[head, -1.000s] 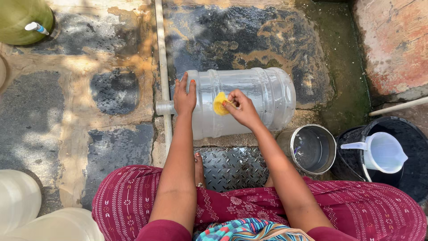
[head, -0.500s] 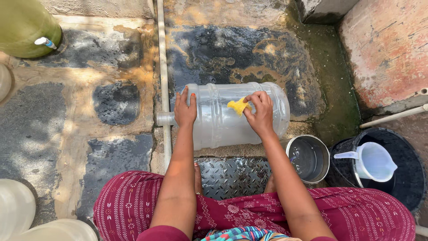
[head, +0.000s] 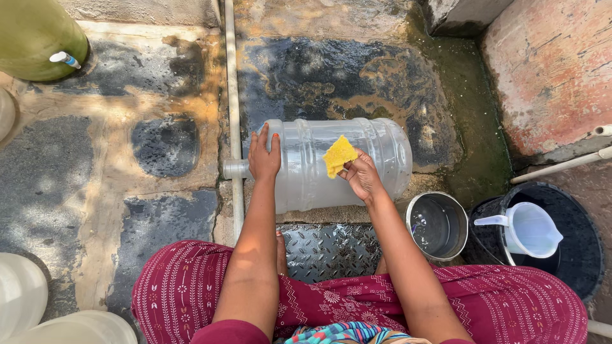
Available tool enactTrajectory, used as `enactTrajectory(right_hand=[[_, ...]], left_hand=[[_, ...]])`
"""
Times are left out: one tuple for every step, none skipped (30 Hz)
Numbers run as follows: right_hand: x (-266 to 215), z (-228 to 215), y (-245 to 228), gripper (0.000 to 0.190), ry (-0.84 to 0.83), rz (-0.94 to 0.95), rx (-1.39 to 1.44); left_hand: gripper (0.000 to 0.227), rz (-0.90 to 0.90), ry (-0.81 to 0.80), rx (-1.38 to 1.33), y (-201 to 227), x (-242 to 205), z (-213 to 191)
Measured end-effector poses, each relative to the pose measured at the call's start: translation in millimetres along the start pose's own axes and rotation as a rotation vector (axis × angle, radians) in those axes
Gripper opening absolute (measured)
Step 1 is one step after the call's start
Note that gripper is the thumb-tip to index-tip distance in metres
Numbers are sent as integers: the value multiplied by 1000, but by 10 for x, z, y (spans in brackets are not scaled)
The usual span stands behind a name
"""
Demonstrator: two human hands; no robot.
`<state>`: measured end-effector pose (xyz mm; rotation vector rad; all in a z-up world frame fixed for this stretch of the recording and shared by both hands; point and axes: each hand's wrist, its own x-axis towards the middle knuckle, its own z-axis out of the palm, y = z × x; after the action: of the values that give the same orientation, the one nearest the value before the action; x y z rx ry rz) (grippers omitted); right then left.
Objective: The person cleans the exterior and interior of a large plastic water jug using a sponge, then pours water out of the jug and shakes it to rinse the inside.
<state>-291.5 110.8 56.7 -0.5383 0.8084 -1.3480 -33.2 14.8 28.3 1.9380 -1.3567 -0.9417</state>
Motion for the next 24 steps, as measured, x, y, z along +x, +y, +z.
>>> enactTrajectory(right_hand=[[-1,-2,17,32,33,26,49],[0,1,33,32,66,52,99],[8,5,35,35,95,60,107],[17,11,26,37,125,68,115],[14,9,5,40,155,77,122],[5,-2,-32,44,174,59,174],[5,-17,-98,49,192,41,226],[3,-41,-179,54,210,22,279],[-2,-81,-284,59,243,-4,313],[-8,-144,-418,64,277,-30,348],[-21,-228,-553,58,312,-144,265],[-29,-328,-701,54,346,-257,180],[-40,-442,-839,42,420,-389,-58],[-47,-554,-928,38,488,-518,-300],[-73,-675,-1001,33,626,-584,-606],[-92,-789,-1061,30,760,-640,-916],[-106,-867,-1088,29,891,-684,-1231],[-129,-887,-1030,33,885,-638,-1397],[-151,-835,-880,38,872,-585,-1563],[-184,-750,-757,43,854,-527,-1727],[-207,-593,-548,49,744,-461,-1873],[-213,-350,-215,58,627,-390,-2012],[-232,-64,130,56,538,-528,-2062],[-310,220,458,60,428,-480,-1989]], left_hand=[[55,2,-3,-1,3,5,-2],[55,4,-7,-2,4,7,-7],[55,-2,-10,-4,9,11,-11],[55,-8,-14,-6,14,13,-16],[55,-16,-18,-8,14,4,-14],[55,-26,-23,-5,14,-7,-11],[55,-35,-27,-2,19,-9,-12],[55,-43,-31,1,27,-12,-11],[55,-28,-17,-5,36,-5,-19],[55,-12,-3,-11,45,5,-25],[55,3,8,-15,45,1,-26],[55,0,10,-18,44,4,-27],[55,-2,9,-19,47,11,-25],[56,-4,7,-21,48,20,-25],[56,-11,2,-22,50,28,-21],[56,-18,-3,-23,48,37,-24],[56,-25,-8,-25,52,47,-21],[55,-24,-11,-19,54,56,-18],[55,-24,-12,-14,49,67,-17],[54,-25,-13,-8,44,80,-15],[54,-21,-15,-4,40,94,-13],[54,-18,-17,0,38,112,-9],[54,-14,-18,4,37,139,-11],[54,-2,-19,-5,39,171,-14]])
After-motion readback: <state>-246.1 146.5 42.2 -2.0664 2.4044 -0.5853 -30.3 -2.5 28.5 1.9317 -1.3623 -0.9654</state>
